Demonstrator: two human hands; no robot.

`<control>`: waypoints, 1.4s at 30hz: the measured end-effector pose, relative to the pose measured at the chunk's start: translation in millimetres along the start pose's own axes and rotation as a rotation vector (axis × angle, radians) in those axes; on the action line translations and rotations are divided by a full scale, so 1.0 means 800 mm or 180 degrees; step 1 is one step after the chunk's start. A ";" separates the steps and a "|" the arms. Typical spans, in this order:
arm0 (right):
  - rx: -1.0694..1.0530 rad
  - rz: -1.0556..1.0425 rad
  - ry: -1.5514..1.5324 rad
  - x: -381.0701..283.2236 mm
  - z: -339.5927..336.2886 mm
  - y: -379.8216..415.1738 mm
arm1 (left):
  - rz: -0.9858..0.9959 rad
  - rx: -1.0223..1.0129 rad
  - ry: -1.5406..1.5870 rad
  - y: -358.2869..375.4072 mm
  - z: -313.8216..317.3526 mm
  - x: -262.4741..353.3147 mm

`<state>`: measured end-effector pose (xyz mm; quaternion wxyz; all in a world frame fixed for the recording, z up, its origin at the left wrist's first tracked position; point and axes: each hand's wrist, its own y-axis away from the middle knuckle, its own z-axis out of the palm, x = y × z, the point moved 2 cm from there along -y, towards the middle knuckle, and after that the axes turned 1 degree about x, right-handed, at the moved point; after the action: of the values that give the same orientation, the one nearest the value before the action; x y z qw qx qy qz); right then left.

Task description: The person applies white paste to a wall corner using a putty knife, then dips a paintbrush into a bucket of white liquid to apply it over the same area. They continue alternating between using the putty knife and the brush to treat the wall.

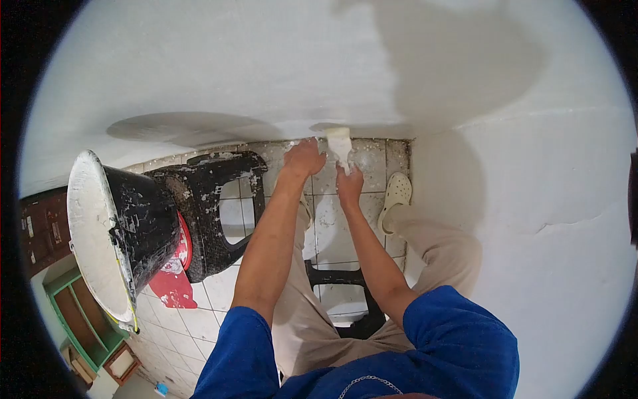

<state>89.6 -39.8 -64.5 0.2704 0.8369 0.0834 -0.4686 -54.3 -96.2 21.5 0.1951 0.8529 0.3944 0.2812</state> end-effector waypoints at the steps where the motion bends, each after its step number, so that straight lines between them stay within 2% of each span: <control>1: 0.0187 -0.0155 -0.0153 -0.020 -0.005 0.012 | -0.0059 -0.0039 0.0016 0.004 -0.005 0.003; 3: 0.0588 -0.0488 -0.0470 -0.058 -0.014 0.032 | -0.0074 -0.0040 0.0028 0.004 -0.006 0.003; 6: 0.0726 -0.0615 -0.0661 -0.048 -0.002 0.027 | 0.0023 0.0080 -0.0001 -0.001 0.000 0.000; 9: 0.0687 -0.0586 -0.0057 -0.008 0.026 -0.008 | 0.0028 0.0051 -0.0006 0.007 -0.003 0.005; 12: 0.0334 0.0172 0.0334 0.014 0.031 -0.029 | -0.0025 -0.0085 0.0043 0.008 -0.009 0.007; 18: 0.0473 -0.1054 -0.0556 -0.032 0.004 0.014 | 0.0001 -0.0038 0.0043 0.006 -0.010 0.009; 21: 0.0494 -0.0685 0.0056 -0.018 0.021 -0.013 | -0.0005 -0.0088 0.0046 0.009 -0.004 0.010; 24: 0.0437 -0.0753 0.0212 -0.014 0.018 -0.007 | 0.0008 -0.0019 -0.0014 0.007 -0.007 0.006; 27: 0.0320 -0.0855 -0.0494 -0.025 0.006 0.024 | 0.0046 -0.0013 0.0030 0.002 -0.005 0.006; 30: 0.0341 -0.0804 -0.0029 -0.047 0.006 0.012 | 0.0039 0.0067 0.0091 0.007 -0.004 0.011; 33: 0.0277 -0.0530 0.0250 -0.029 0.025 -0.008 | 0.0022 0.0010 0.0098 0.013 -0.012 0.017; 39: 0.0187 -0.0775 -0.0478 -0.039 0.013 0.023 | 0.0003 0.0027 0.0093 0.003 -0.008 0.002; 42: 0.0228 -0.0836 0.0401 -0.014 0.038 -0.007 | 0.0092 -0.0062 0.0093 0.005 0.002 0.002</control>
<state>58.8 -49.9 -69.8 0.1709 0.8556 0.1922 -0.4492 -50.3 -97.7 23.2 0.1936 0.8523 0.3821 0.3002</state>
